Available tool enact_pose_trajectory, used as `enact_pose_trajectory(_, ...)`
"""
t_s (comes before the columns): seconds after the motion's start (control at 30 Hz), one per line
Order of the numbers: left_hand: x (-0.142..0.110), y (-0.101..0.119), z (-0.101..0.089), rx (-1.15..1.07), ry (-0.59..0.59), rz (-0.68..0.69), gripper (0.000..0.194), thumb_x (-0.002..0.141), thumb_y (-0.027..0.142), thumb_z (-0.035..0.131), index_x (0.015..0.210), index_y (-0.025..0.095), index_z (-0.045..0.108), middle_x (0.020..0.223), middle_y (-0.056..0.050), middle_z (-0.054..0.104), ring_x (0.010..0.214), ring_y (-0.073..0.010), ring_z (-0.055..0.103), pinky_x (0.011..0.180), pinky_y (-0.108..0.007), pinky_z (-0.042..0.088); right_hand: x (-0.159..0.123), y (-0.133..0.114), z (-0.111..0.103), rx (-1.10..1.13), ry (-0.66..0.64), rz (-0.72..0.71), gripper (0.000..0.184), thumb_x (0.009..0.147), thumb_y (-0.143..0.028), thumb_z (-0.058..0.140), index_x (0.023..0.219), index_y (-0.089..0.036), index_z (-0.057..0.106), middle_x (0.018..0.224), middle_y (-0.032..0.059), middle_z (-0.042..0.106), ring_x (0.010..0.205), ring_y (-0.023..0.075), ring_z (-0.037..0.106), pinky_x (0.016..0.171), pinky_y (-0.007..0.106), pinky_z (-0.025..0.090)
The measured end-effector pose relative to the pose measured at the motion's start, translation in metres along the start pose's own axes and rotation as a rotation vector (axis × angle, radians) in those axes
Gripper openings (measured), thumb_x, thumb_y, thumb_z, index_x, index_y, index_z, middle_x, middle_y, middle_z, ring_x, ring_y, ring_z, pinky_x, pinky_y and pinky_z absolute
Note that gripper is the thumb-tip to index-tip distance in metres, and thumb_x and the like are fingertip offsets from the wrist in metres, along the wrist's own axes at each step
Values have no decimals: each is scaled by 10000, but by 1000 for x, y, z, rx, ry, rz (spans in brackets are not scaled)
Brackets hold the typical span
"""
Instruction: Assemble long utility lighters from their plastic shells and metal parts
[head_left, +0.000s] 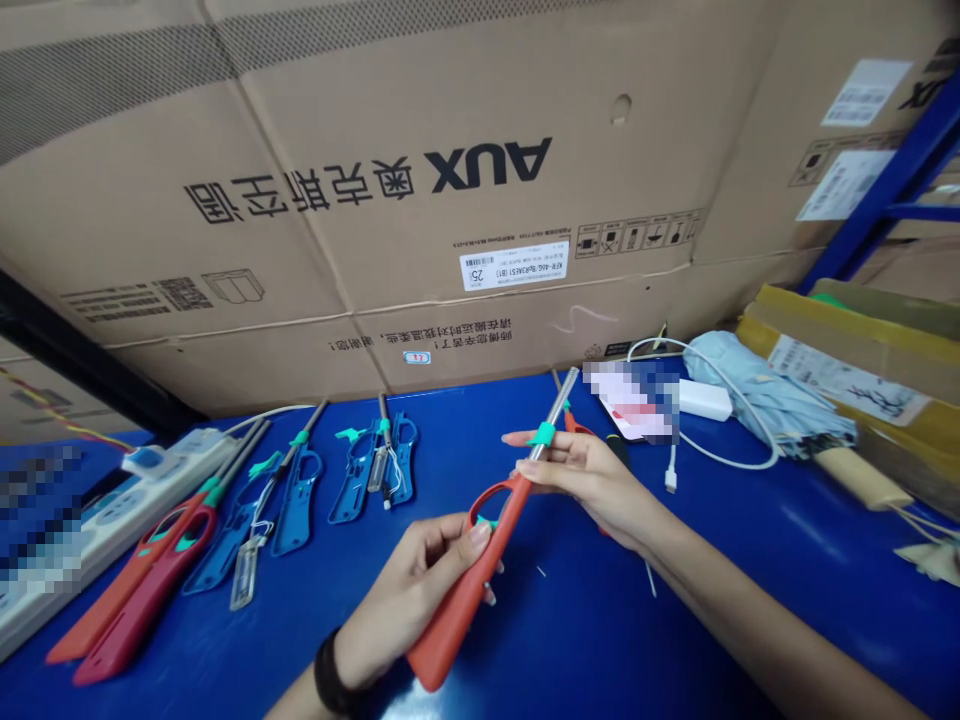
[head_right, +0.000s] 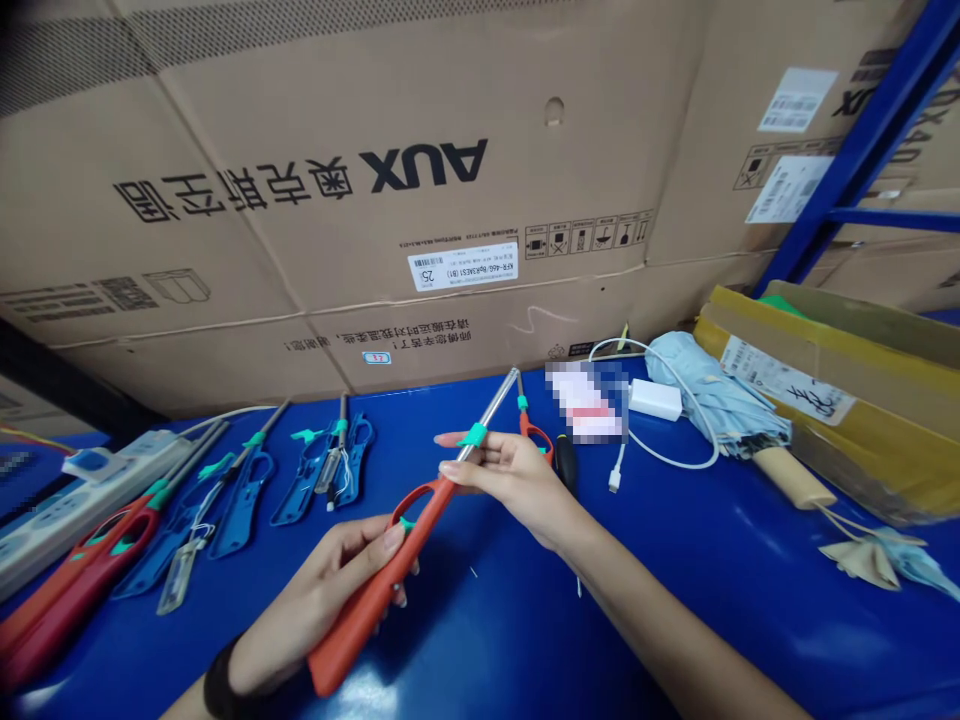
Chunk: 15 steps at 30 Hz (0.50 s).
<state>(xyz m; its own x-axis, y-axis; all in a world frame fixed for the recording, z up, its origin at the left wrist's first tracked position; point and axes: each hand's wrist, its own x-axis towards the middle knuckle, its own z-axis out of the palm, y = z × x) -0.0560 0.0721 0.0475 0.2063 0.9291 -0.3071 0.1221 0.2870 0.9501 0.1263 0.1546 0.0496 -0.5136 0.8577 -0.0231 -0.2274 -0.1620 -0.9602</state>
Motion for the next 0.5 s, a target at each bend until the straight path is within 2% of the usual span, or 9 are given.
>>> enact_pose_trajectory(0.13, 0, -2, -2, -282, -24, -146, 519, 674, 639, 636, 711, 123, 596, 515, -6, 573, 395, -73, 501, 381, -152, 389, -2, -5, 1, 31, -3, -17, 283, 727, -303, 725, 987, -196, 689, 824, 13, 695, 788, 118, 666, 709, 229, 567)
enact_pose_trajectory(0.23, 1, -8, -7, -438, -70, -155, 473, 676, 581, 676, 645, 120, 576, 483, 9, 534, 349, -53, 459, 349, -143, 365, -4, -8, 0, 54, -65, -83, 231, 787, -306, 671, 1002, -222, 688, 975, 31, 697, 886, 118, 653, 647, 175, 557)
enact_pose_trajectory(0.3, 3, -11, -9, -529, -169, -139, 443, 706, 543, 670, 628, 118, 569, 470, 17, 502, 347, -49, 444, 357, -143, 368, -5, -8, 0, 75, -120, -128, 229, 805, -281, 659, 1030, -241, 676, 1058, 27, 687, 960, 121, 643, 699, 176, 553)
enact_pose_trajectory(0.4, 5, -12, -7, -657, -338, -133, 423, 757, 504, 641, 621, 112, 562, 455, 35, 453, 321, -27, 384, 364, -134, 372, -7, -6, -1, 96, -181, -176, 202, 823, -258, 645, 1023, -247, 669, 1027, 19, 708, 971, 125, 653, 843, 244, 531)
enact_pose_trajectory(0.5, 4, -12, -3, -770, -416, -104, 382, 812, 444, 599, 629, 110, 556, 463, 44, 435, 307, -14, 319, 374, -129, 389, -8, -7, -1, 65, -230, -195, 250, 798, -228, 673, 1046, -241, 653, 1001, 24, 721, 983, 149, 657, 918, 317, 503)
